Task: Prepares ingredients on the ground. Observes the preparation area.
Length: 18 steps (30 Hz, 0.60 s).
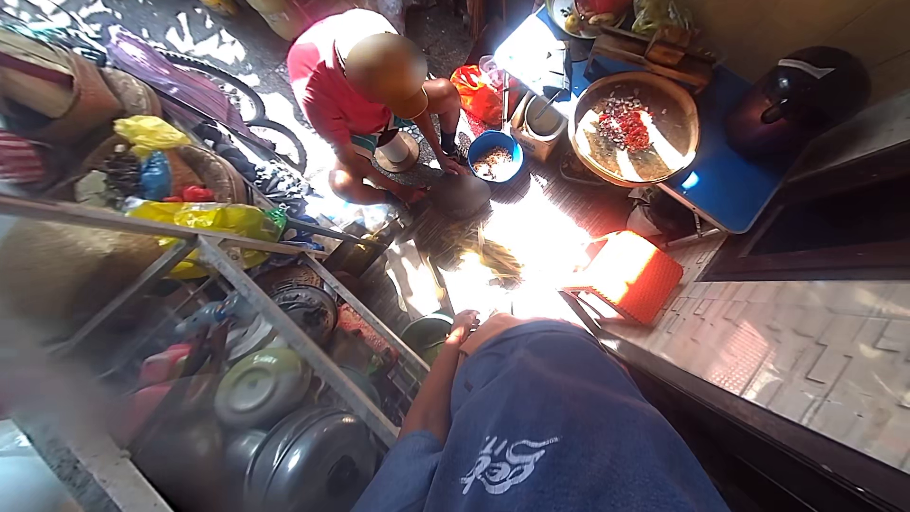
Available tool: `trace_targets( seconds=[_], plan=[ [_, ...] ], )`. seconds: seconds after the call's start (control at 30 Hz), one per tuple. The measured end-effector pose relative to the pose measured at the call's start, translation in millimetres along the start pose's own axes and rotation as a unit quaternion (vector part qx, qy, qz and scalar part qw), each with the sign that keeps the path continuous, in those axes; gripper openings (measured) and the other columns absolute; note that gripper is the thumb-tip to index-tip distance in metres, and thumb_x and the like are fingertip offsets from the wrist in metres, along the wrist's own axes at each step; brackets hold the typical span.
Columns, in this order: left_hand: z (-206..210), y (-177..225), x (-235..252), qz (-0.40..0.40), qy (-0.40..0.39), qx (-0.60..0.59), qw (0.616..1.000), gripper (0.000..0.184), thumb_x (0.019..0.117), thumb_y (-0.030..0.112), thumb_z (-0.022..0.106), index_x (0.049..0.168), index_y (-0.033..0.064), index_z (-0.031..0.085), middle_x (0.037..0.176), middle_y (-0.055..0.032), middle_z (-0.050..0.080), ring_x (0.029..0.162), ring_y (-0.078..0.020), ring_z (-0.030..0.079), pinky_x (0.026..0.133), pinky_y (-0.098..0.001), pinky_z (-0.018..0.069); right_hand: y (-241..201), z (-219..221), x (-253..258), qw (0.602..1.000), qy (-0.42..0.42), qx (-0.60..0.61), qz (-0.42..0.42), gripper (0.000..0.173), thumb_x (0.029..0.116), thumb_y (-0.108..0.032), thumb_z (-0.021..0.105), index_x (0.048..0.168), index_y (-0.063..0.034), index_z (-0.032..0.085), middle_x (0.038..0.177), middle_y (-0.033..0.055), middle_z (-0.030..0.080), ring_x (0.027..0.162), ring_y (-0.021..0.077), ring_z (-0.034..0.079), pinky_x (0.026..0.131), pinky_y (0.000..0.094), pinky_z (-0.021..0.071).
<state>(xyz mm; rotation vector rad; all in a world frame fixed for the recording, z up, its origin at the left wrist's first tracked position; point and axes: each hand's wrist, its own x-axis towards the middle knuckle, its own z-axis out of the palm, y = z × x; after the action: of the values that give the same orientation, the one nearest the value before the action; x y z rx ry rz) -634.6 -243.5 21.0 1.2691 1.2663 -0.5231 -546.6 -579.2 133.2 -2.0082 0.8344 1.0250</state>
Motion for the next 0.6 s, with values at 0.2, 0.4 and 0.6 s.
trace_targets(
  seconds=[0.2, 0.4, 0.6],
  plan=[
    [0.4, 2.0, -0.4, -0.003, -0.002, 0.008, 1.000, 0.029, 0.1084, 0.008, 0.046, 0.129, -0.0081, 0.057, 0.114, -0.0224, 0.063, 0.089, -0.0188, 0.061, 0.085, -0.0332, 0.0500, 3.8, 0.0, 7.7, 1.000, -0.007, 0.003, 0.003, 0.027, 0.1018, -0.002, 0.059, 0.125, 0.0093, 0.065, 0.123, 0.0256, 0.068, 0.117, 0.0305, 0.064, 0.104, 0.0403, 0.0463],
    [0.1, -0.1, 3.1, 0.003, -0.002, 0.012, 1.000, 0.029, 0.1079, 0.008, 0.046, 0.129, -0.0078, 0.058, 0.113, -0.0220, 0.064, 0.089, -0.0189, 0.061, 0.085, -0.0333, 0.0505, -11.8, -3.0, -12.2, 1.000, -0.008, 0.002, 0.013, 0.028, 0.1026, -0.003, 0.058, 0.127, 0.0096, 0.064, 0.125, 0.0261, 0.067, 0.117, 0.0302, 0.063, 0.103, 0.0401, 0.0464],
    [0.5, 1.2, 4.1, -0.002, -0.002, 0.010, 1.000, 0.029, 0.1080, 0.008, 0.046, 0.130, -0.0080, 0.057, 0.113, -0.0224, 0.064, 0.089, -0.0195, 0.061, 0.086, -0.0341, 0.0502, -14.8, -0.3, -16.1, 1.000, 0.014, -0.004, 0.006, 0.027, 0.1024, -0.002, 0.058, 0.126, 0.0098, 0.064, 0.124, 0.0265, 0.068, 0.117, 0.0325, 0.063, 0.103, 0.0427, 0.0464]
  ],
)
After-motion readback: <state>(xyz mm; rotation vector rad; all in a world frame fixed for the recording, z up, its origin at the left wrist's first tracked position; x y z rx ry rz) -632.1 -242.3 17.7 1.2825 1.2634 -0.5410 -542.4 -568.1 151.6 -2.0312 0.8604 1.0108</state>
